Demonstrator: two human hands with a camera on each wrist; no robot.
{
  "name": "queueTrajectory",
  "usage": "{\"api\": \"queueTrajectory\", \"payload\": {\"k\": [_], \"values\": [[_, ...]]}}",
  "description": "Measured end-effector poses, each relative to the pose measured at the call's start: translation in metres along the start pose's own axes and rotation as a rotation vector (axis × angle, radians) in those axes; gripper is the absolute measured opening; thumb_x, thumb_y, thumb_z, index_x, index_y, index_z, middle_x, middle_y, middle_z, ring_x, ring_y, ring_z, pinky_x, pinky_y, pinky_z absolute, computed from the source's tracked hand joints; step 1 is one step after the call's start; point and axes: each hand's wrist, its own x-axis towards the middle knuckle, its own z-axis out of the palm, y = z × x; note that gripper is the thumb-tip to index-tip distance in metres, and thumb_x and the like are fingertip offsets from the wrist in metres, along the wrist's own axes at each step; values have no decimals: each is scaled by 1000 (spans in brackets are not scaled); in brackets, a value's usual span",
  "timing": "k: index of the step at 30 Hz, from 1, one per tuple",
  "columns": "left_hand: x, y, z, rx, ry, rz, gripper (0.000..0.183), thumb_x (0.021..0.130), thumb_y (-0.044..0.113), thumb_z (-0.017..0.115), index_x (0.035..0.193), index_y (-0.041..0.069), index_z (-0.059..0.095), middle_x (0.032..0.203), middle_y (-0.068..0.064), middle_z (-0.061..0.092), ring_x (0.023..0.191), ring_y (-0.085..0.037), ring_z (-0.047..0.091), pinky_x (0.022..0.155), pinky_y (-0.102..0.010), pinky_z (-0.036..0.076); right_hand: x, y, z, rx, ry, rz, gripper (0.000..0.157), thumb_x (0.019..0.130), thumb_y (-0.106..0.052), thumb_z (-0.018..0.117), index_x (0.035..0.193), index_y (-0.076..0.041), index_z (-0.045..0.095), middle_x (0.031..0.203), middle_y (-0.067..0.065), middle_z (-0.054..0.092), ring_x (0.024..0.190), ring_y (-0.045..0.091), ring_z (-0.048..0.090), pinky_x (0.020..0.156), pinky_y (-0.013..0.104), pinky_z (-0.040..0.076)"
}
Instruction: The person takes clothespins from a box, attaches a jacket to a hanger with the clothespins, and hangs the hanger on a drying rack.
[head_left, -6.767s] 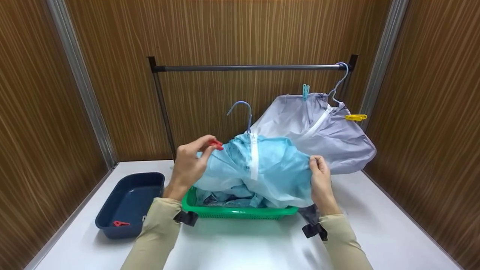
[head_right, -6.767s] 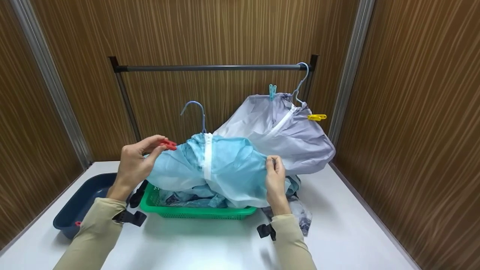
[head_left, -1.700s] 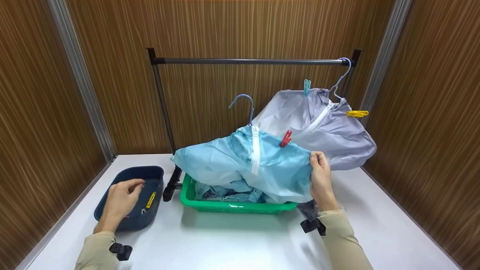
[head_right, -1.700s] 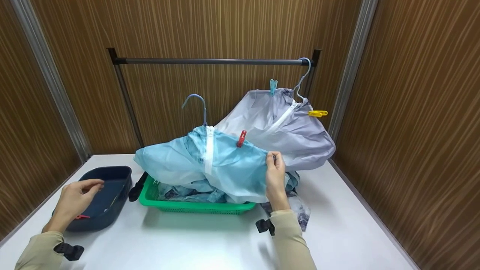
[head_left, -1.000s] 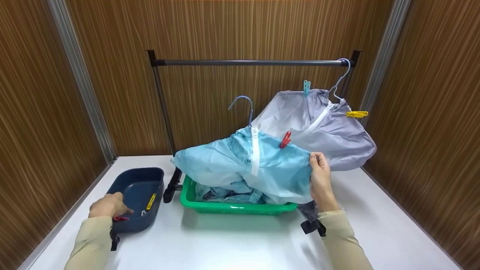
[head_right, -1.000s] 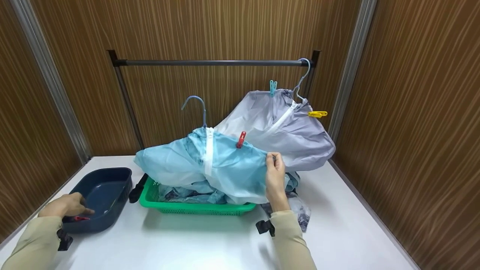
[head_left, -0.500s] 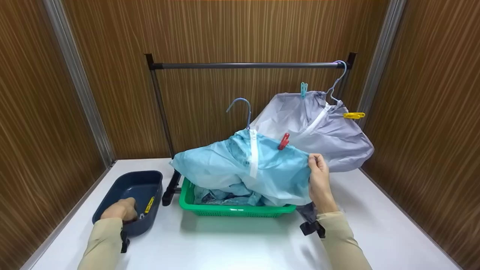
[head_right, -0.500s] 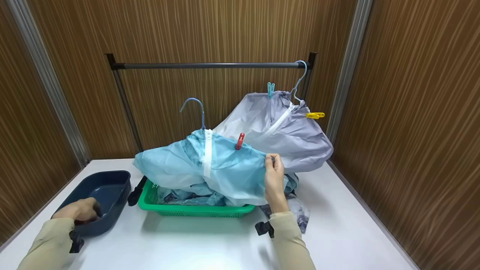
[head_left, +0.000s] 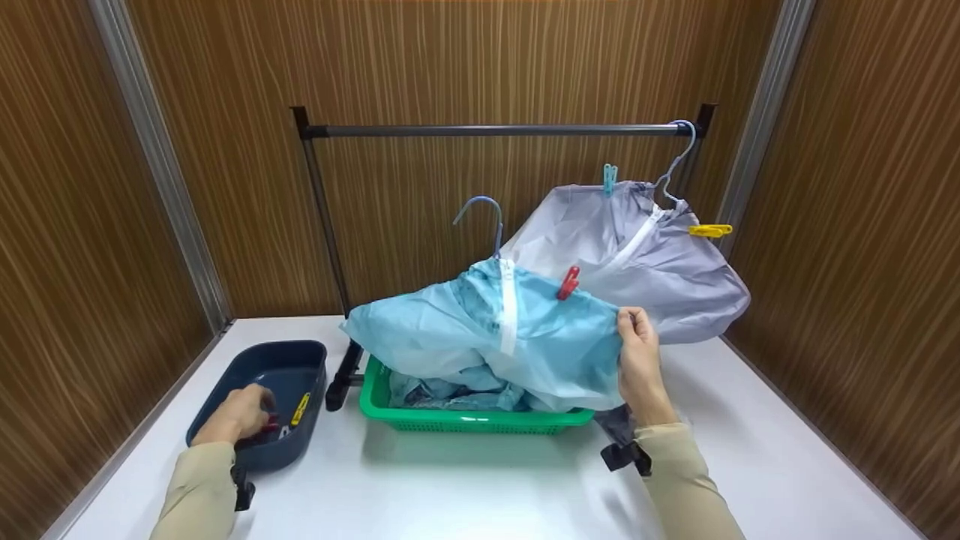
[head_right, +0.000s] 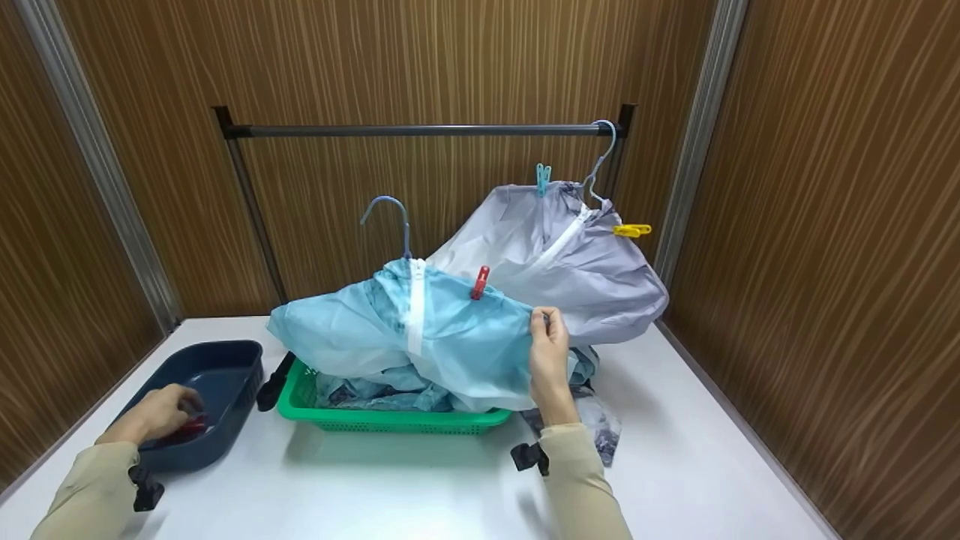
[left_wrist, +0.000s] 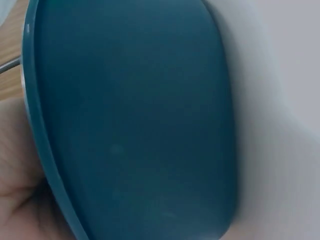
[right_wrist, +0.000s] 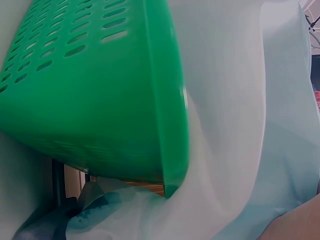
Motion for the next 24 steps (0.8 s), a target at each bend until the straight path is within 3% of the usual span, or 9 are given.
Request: {"api": "queueTrajectory", "payload": {"k": [5, 10, 18, 24], "values": [[-2, 4, 4, -6, -49, 29, 24, 88, 18, 71, 103, -1, 68, 93, -13, 66, 82, -24, 60, 75, -44, 52, 0, 0, 0, -2, -3, 2, 17, 106, -19, 41, 94, -9, 48, 87, -5, 42, 84, 8, 42, 82, 26, 36], [-3, 9, 6, 33, -89, 39, 18, 86, 12, 69, 98, -1, 69, 90, -13, 65, 78, -23, 59, 69, -38, 51, 1, 1, 0, 3, -8, 0, 17, 106, -19, 41, 94, -9, 48, 87, -4, 42, 85, 10, 42, 83, 27, 35], [3, 16, 9, 83, -79, 22, 32, 86, 9, 62, 112, -10, 63, 101, -22, 65, 84, -28, 59, 77, -45, 51, 0, 1, -1, -17, -16, -2, 19, 106, -21, 40, 95, -7, 46, 86, -2, 37, 83, 16, 38, 79, 29, 34], [4, 15, 8, 22, -48, -46, 41, 92, 17, 58, 120, -12, 56, 110, -29, 62, 93, -35, 60, 84, -54, 50, 0, 0, -1, -21, -1, 2, 18, 106, -20, 40, 94, -8, 47, 86, -4, 40, 84, 11, 40, 80, 27, 35]]}}
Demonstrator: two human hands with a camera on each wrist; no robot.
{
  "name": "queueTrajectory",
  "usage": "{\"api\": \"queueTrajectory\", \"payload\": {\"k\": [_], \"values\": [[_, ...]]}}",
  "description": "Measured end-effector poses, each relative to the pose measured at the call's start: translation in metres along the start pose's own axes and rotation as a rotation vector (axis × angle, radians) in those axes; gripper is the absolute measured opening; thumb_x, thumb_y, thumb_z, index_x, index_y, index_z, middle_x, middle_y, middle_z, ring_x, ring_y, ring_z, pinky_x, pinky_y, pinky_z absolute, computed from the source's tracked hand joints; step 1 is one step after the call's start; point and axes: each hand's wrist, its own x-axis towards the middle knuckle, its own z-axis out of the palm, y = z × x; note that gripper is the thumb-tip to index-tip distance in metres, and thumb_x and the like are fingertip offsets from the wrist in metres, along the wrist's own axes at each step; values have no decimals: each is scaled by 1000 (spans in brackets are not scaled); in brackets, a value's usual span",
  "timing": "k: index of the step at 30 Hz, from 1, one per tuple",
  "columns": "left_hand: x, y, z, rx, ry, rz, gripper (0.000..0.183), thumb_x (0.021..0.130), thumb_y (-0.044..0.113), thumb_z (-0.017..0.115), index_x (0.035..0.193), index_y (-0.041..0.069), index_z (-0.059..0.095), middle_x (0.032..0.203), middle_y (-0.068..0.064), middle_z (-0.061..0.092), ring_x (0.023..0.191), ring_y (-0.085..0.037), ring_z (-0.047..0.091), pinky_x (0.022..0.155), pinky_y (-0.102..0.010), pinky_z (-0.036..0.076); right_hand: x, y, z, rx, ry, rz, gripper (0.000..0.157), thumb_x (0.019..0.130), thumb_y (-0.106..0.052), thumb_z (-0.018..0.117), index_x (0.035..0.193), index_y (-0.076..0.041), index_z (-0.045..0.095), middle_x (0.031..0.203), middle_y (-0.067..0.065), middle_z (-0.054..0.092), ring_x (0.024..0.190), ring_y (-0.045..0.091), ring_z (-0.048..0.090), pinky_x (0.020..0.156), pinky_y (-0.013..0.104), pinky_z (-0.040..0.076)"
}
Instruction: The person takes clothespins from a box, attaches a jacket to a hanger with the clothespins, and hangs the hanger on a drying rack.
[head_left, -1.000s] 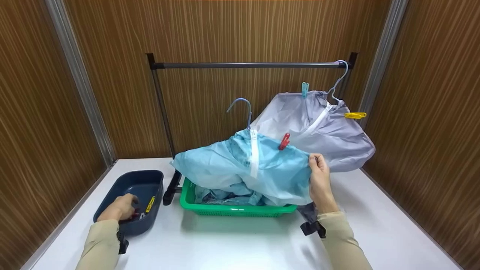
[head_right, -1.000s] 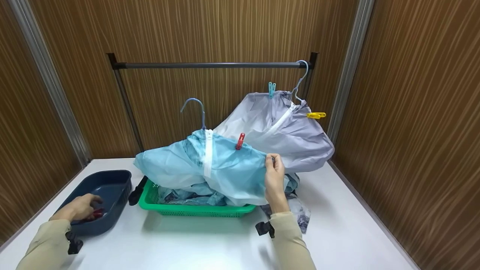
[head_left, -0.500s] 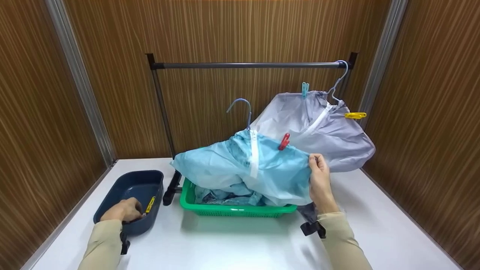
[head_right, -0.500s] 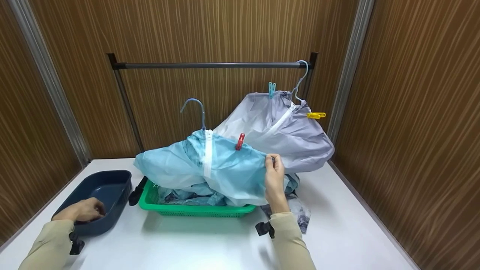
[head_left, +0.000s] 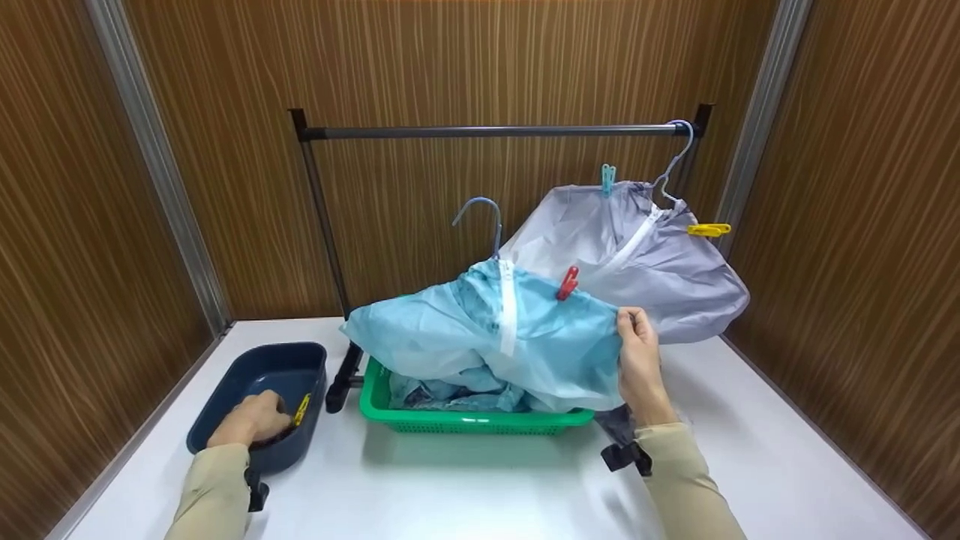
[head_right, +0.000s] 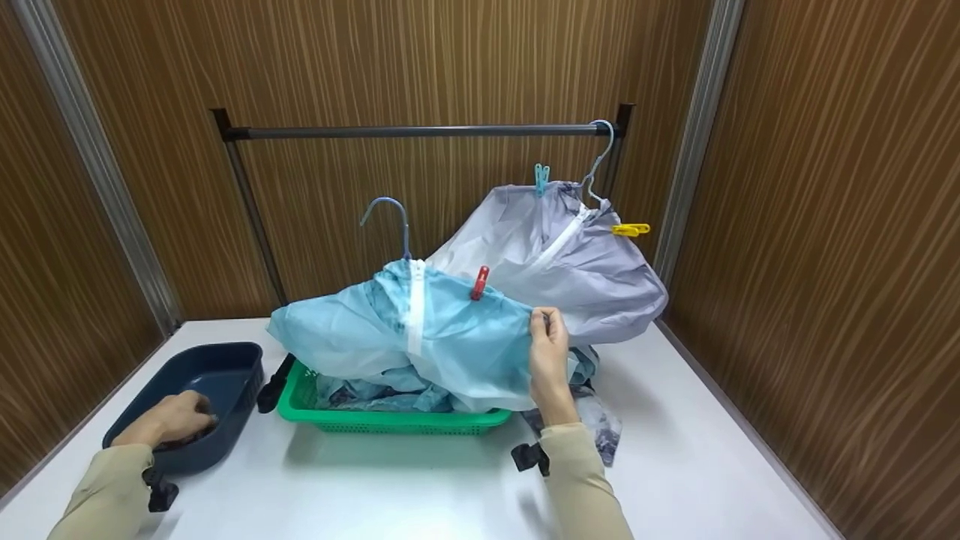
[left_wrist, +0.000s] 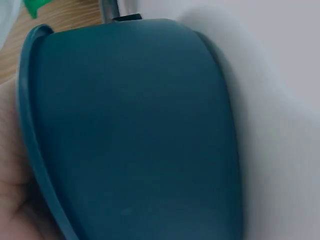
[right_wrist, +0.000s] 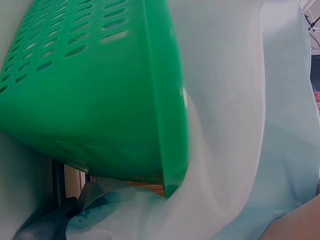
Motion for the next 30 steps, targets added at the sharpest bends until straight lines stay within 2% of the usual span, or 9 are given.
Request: {"api": "queueTrajectory", "payload": {"k": [3, 5, 9, 13, 17, 22, 26, 28, 30], "values": [[-2, -2, -4, -53, 36, 29, 46, 96, 21, 54, 127, -12, 52, 117, -32, 59, 98, -37, 61, 87, -56, 49, 0, -1, 0, -1, 4, 0, 18, 106, -20, 40, 95, -8, 47, 87, -4, 40, 84, 9, 40, 82, 27, 35], [-3, -4, -7, -94, 68, 58, 42, 97, 20, 53, 126, -11, 54, 113, -30, 61, 94, -34, 63, 83, -51, 51, 0, -1, 0, -4, 6, 0, 18, 106, -20, 40, 95, -8, 47, 87, -4, 41, 84, 9, 40, 82, 28, 36], [-4, -9, -11, -172, 150, 73, 28, 96, 20, 62, 111, -3, 64, 98, -16, 66, 82, -22, 61, 73, -39, 52, 0, -1, 1, 1, -7, -1, 18, 106, -20, 40, 96, -8, 46, 88, -4, 40, 85, 9, 40, 82, 28, 36], [-5, -9, -12, -208, 253, 93, 22, 92, 20, 70, 102, 1, 73, 100, -16, 70, 84, -23, 63, 76, -40, 55, 0, 0, 1, 1, -10, 1, 18, 106, -21, 40, 96, -8, 47, 88, -4, 40, 85, 10, 40, 80, 27, 36], [-6, -6, -11, -244, 338, 164, 21, 94, 15, 65, 106, -1, 73, 106, -21, 71, 92, -31, 69, 80, -45, 57, 0, 0, 0, 7, 0, -2, 18, 106, -21, 40, 95, -8, 46, 87, -3, 39, 83, 12, 39, 78, 27, 35], [-10, 1, -9, -252, 406, 245, 29, 100, 15, 56, 120, -4, 66, 119, -25, 65, 108, -41, 63, 90, -54, 52, -1, 0, 0, 28, -12, -5, 19, 106, -21, 40, 94, -8, 45, 86, -3, 37, 82, 14, 38, 78, 27, 33], [-12, 8, -9, -309, 465, 236, 49, 98, 24, 61, 137, -5, 51, 126, -29, 60, 112, -42, 61, 93, -54, 51, -1, 1, 0, 32, -11, -5, 18, 106, -20, 40, 94, -8, 46, 88, -4, 40, 84, 10, 40, 81, 26, 35], [-12, 12, -9, -358, 521, 233, 56, 95, 26, 66, 138, -6, 50, 123, -29, 62, 110, -41, 63, 92, -52, 52, 0, 1, 1, 36, -8, -7, 17, 106, -19, 40, 95, -8, 46, 88, -4, 41, 86, 9, 41, 83, 27, 36], [-13, 15, -8, -409, 583, 231, 55, 91, 26, 71, 134, -4, 55, 119, -26, 66, 108, -39, 66, 91, -50, 52, 0, 1, 1, 38, -4, -9, 17, 106, -18, 40, 95, -8, 47, 89, -4, 42, 87, 9, 42, 84, 27, 36]]}}
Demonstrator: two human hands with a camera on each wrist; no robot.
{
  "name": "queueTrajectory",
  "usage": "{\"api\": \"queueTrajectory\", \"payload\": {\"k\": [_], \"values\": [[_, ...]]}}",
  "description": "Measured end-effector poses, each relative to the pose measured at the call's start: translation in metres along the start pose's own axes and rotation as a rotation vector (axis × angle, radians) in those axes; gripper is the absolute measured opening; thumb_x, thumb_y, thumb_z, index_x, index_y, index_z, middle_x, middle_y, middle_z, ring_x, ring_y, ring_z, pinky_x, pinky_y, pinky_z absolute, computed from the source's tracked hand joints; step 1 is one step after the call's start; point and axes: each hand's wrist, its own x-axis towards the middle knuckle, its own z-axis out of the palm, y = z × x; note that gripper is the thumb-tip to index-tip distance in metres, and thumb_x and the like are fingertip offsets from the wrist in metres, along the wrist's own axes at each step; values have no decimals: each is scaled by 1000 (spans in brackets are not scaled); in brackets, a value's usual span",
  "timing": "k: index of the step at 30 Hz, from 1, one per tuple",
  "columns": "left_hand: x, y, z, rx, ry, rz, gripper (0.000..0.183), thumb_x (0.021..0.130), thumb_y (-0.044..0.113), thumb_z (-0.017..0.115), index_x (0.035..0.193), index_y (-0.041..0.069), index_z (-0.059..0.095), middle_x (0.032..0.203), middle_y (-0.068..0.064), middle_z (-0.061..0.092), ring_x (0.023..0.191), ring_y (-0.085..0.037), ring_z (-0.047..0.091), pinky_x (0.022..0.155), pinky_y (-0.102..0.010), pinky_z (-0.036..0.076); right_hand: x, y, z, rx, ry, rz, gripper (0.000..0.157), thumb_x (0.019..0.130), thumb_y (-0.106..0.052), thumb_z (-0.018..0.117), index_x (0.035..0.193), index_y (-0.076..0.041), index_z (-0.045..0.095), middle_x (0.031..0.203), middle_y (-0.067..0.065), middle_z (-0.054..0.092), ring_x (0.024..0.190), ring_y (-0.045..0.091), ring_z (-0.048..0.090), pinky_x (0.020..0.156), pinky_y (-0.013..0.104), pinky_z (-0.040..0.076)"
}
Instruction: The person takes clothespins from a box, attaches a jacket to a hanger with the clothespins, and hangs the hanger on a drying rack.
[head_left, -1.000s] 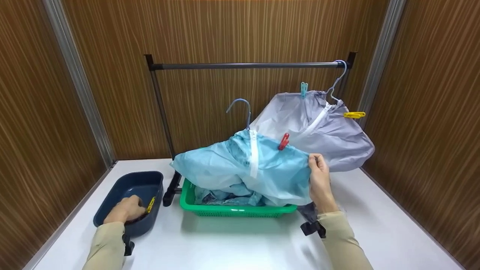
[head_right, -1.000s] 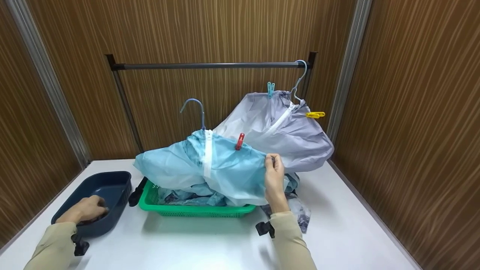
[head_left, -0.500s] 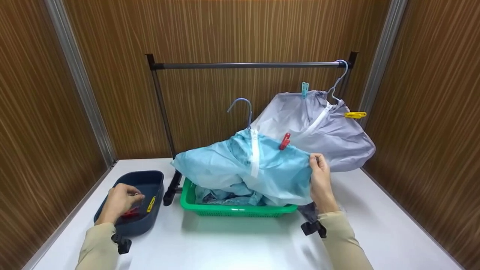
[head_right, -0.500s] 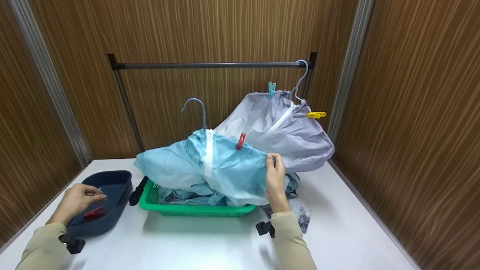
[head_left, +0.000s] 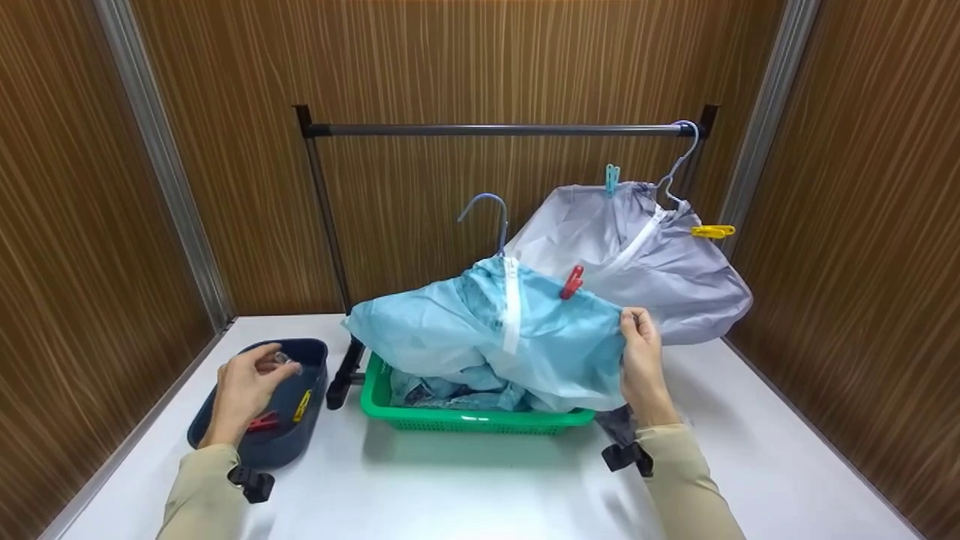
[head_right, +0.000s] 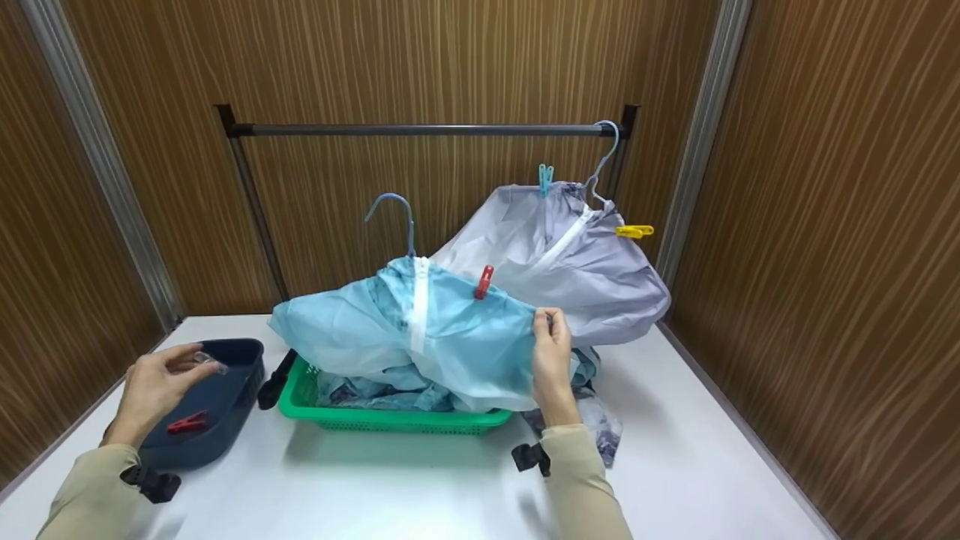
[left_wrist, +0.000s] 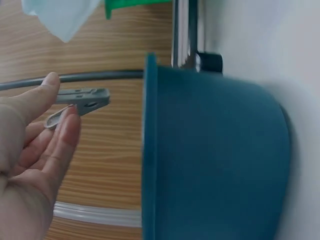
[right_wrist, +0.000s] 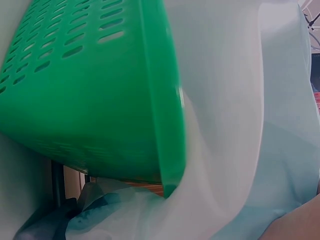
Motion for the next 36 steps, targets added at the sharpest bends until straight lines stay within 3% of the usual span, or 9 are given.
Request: {"api": "queueTrajectory", "payload": {"k": [2, 7, 12, 17, 24, 30, 36], "values": [[1, 3, 2, -35, 47, 0, 48, 91, 26, 71, 130, 0, 60, 116, -22, 68, 106, -35, 67, 90, -46, 54, 0, 0, 0, 2, 3, -2, 17, 106, -18, 40, 95, -8, 47, 89, -4, 42, 87, 9, 42, 85, 27, 36], [4, 14, 5, -95, 123, 26, 42, 94, 23, 67, 131, 5, 60, 120, -18, 68, 108, -31, 67, 86, -21, 53, 0, 0, 0, 2, 9, 1, 17, 106, -19, 39, 95, -8, 46, 89, -3, 41, 86, 9, 41, 84, 28, 36], [8, 32, 10, -120, 175, 111, 39, 94, 15, 67, 130, 2, 62, 115, -19, 70, 103, -31, 69, 83, -17, 53, 0, 0, 0, -7, 15, 5, 17, 106, -19, 39, 95, -8, 46, 89, -3, 41, 86, 9, 41, 84, 28, 35], [13, 51, 18, -194, 293, 232, 34, 93, 8, 66, 125, -2, 64, 111, -19, 71, 95, -33, 72, 74, 0, 43, -1, 1, 0, -5, 13, -2, 17, 106, -19, 39, 94, -8, 47, 88, -3, 40, 85, 10, 41, 82, 28, 35], [16, 83, 27, -271, 416, 350, 27, 86, 4, 74, 111, -1, 72, 100, -15, 75, 85, -25, 73, 72, -3, 46, -1, 1, -1, -2, -1, -9, 18, 106, -20, 39, 95, -8, 46, 88, -3, 40, 83, 10, 41, 81, 28, 36], [24, 116, 37, -397, 405, 384, 18, 83, 6, 77, 101, 3, 77, 94, -10, 76, 78, -6, 68, 69, -9, 50, -1, 0, -1, 6, 8, -12, 18, 106, -18, 39, 94, -8, 47, 88, -3, 42, 85, 9, 42, 83, 26, 36], [30, 140, 49, -450, 318, 479, 17, 86, 3, 73, 102, 3, 77, 96, -11, 76, 80, -17, 71, 71, -10, 52, -1, 0, 0, 22, 10, -13, 18, 106, -16, 39, 92, -8, 47, 88, -3, 42, 84, 9, 43, 84, 28, 37]]}}
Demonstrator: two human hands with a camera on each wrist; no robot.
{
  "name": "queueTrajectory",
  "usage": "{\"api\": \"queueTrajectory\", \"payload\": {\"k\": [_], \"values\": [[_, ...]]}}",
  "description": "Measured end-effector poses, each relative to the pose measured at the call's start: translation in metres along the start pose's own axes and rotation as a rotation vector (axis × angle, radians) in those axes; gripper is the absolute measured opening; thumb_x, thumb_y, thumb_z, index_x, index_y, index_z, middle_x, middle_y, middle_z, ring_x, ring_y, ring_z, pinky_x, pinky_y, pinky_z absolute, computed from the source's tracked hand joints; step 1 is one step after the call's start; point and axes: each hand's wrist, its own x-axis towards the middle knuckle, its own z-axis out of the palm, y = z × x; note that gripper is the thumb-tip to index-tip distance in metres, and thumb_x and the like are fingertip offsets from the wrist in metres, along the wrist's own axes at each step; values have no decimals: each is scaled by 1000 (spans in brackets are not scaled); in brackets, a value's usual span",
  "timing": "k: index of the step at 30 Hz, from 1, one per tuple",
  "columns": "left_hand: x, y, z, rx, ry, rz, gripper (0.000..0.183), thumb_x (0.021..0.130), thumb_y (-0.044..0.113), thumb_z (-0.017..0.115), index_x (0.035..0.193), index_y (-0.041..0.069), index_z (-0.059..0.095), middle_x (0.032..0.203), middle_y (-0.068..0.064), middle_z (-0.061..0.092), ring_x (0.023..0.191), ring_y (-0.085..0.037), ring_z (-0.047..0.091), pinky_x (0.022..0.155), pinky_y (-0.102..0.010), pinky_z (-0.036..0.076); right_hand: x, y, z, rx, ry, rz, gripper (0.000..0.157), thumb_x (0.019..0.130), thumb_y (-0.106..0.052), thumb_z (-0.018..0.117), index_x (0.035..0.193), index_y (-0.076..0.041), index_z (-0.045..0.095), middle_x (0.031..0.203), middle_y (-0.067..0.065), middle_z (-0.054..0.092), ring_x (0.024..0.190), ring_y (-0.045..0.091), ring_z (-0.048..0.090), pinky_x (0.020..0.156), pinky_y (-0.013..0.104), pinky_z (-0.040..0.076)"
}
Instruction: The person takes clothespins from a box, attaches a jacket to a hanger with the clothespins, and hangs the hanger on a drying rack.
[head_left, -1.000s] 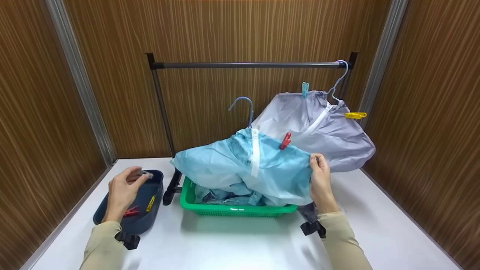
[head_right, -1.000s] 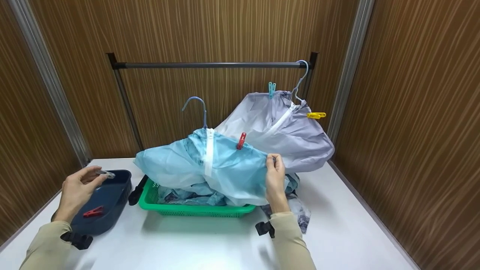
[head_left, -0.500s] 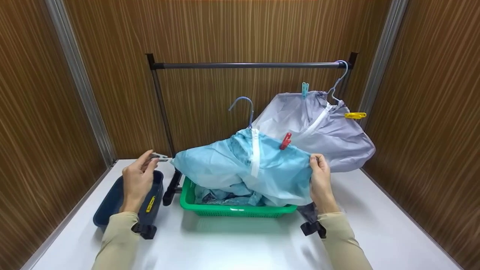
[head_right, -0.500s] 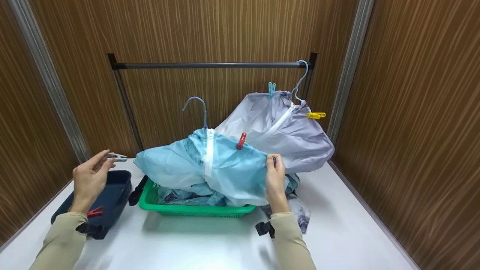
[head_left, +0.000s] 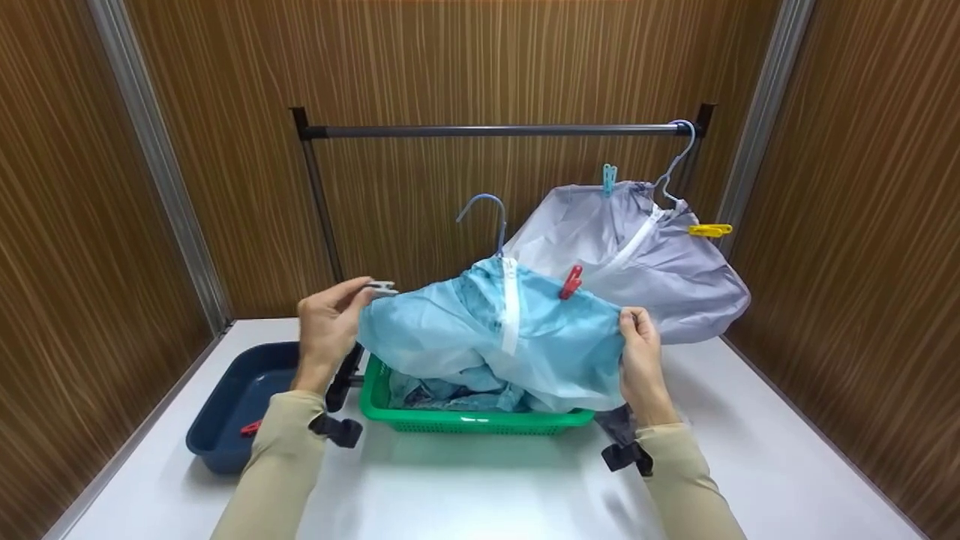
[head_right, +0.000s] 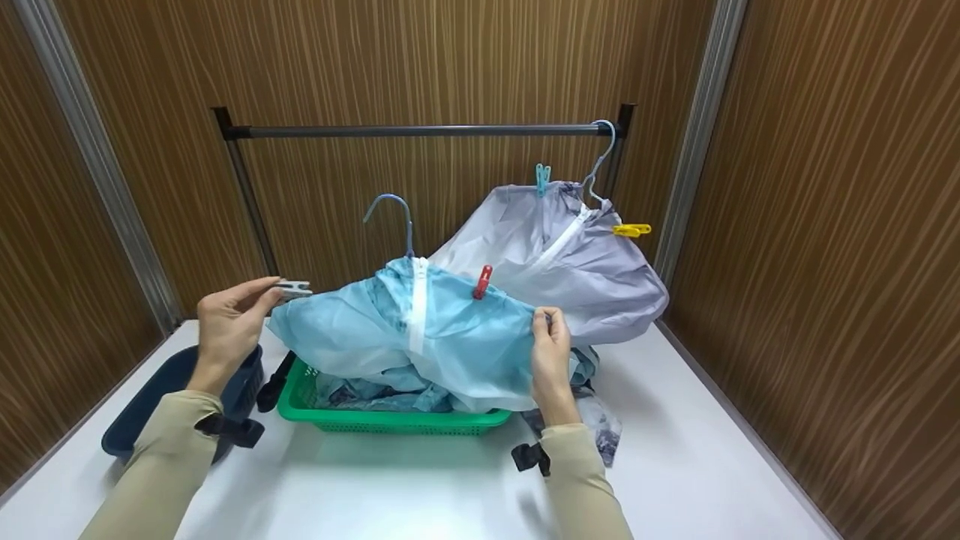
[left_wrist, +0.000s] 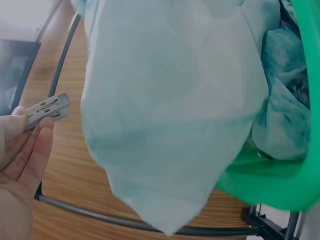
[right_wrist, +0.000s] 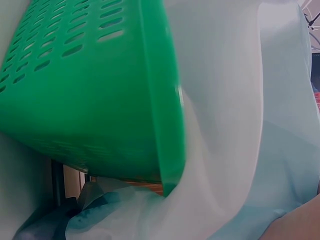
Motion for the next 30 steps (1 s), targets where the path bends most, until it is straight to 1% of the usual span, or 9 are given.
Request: {"api": "queueTrajectory", "payload": {"k": [4, 7, 9, 12, 16, 19, 24, 27, 30], "values": [[5, 7, 13, 21, -87, 54, 15, 88, 3, 71, 102, 2, 76, 96, -10, 76, 83, -20, 73, 73, -11, 53, 0, 0, 0, 4, 0, 5, 17, 106, -16, 40, 93, -8, 47, 89, -3, 42, 85, 8, 43, 84, 27, 37], [10, 12, 22, 43, -132, 96, 14, 89, 5, 71, 101, 3, 76, 95, -9, 76, 83, -20, 73, 73, -13, 53, 0, 0, -1, 1, -4, 4, 17, 106, -17, 39, 93, -8, 47, 89, -3, 42, 86, 8, 42, 84, 27, 37], [13, 15, 27, 58, -156, 109, 14, 89, 6, 70, 101, 3, 76, 95, -9, 76, 83, -19, 73, 72, -15, 53, 0, 0, 0, -1, -5, 1, 17, 106, -17, 39, 93, -8, 47, 89, -3, 42, 86, 9, 42, 85, 27, 36], [16, 18, 33, 81, -197, 104, 13, 90, 7, 69, 101, 4, 77, 93, -8, 76, 81, -17, 72, 71, -19, 54, 1, 0, 0, -7, -13, 6, 18, 106, -17, 38, 93, -8, 46, 88, -2, 40, 84, 10, 41, 83, 28, 35], [20, 18, 39, 115, -256, 97, 12, 91, 6, 68, 99, 4, 77, 91, -9, 76, 79, -18, 72, 70, -28, 56, 1, 0, -1, 6, -40, 15, 19, 106, -19, 38, 93, -7, 45, 87, -2, 39, 82, 10, 40, 80, 27, 34], [22, 17, 42, 134, -295, 103, 11, 90, 5, 68, 97, 3, 77, 91, -10, 76, 81, -21, 73, 72, -35, 58, 1, -1, -2, 47, -53, 16, 19, 106, -18, 38, 92, -8, 45, 87, -3, 40, 82, 9, 40, 81, 26, 34], [22, 15, 43, 141, -339, 92, 10, 91, 5, 68, 96, 4, 76, 91, -9, 76, 85, -22, 73, 77, -38, 58, 1, -1, -3, 98, -72, 25, 19, 106, -17, 38, 90, -9, 45, 88, -3, 40, 83, 8, 40, 82, 25, 34], [22, 16, 43, 152, -366, 81, 12, 91, 5, 67, 100, 2, 75, 92, -10, 76, 87, -23, 72, 79, -39, 58, 1, -1, -2, 117, -73, 26, 20, 106, -17, 38, 89, -9, 45, 88, -3, 40, 83, 8, 40, 82, 25, 34], [22, 18, 41, 168, -413, 49, 21, 93, 8, 65, 112, 1, 71, 101, -12, 74, 93, -24, 71, 84, -40, 57, 2, -1, -2, 129, -64, 27, 20, 106, -16, 38, 89, -9, 46, 89, -3, 41, 84, 8, 41, 82, 24, 34]]}}
